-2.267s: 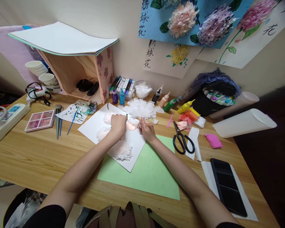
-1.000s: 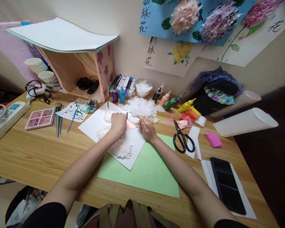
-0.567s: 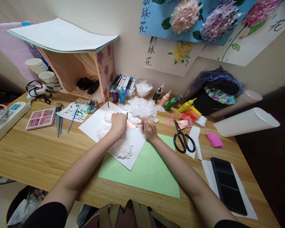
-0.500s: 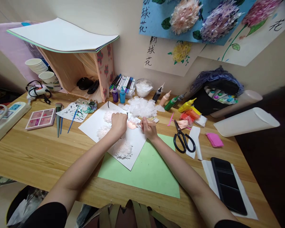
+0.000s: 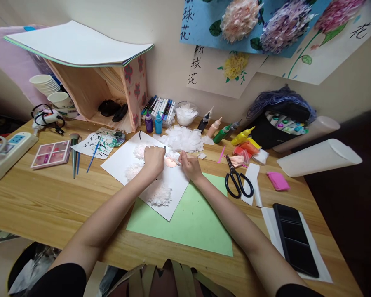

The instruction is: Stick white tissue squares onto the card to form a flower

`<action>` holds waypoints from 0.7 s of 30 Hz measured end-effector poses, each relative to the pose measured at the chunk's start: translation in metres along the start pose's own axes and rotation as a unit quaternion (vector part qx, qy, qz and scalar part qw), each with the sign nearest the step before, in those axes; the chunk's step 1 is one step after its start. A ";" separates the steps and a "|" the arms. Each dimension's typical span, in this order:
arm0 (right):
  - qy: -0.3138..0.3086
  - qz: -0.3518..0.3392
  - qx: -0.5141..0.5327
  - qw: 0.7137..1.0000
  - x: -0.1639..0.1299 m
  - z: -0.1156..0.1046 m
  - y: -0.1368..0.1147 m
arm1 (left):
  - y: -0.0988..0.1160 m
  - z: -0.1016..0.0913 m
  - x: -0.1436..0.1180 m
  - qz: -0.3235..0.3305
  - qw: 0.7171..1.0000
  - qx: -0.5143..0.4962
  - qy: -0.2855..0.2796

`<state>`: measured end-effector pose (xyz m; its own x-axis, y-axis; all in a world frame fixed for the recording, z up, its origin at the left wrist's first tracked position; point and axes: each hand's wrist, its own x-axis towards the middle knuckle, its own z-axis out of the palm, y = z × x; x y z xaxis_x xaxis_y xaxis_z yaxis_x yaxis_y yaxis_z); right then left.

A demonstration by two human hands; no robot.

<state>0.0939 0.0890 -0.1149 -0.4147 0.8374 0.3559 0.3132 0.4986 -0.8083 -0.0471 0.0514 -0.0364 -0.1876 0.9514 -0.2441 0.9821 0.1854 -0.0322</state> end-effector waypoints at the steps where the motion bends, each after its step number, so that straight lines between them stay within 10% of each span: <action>1: 0.007 0.022 0.016 1.000 0.002 0.001 0.001 | 0.000 0.000 0.000 0.000 1.000 0.001 0.001; 7: 0.056 0.185 0.178 0.965 0.008 0.003 0.005 | 0.001 0.001 0.000 -0.001 1.000 0.006 0.001; 21: -0.001 0.074 0.061 0.995 -0.004 -0.005 -0.007 | -0.001 0.001 0.001 -0.006 1.000 0.005 0.004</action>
<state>0.0976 0.0830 -0.1083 -0.3726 0.8995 0.2282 0.2657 0.3390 -0.9025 -0.0482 0.0516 -0.0373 -0.1990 0.9512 -0.2358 0.9800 0.1940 -0.0443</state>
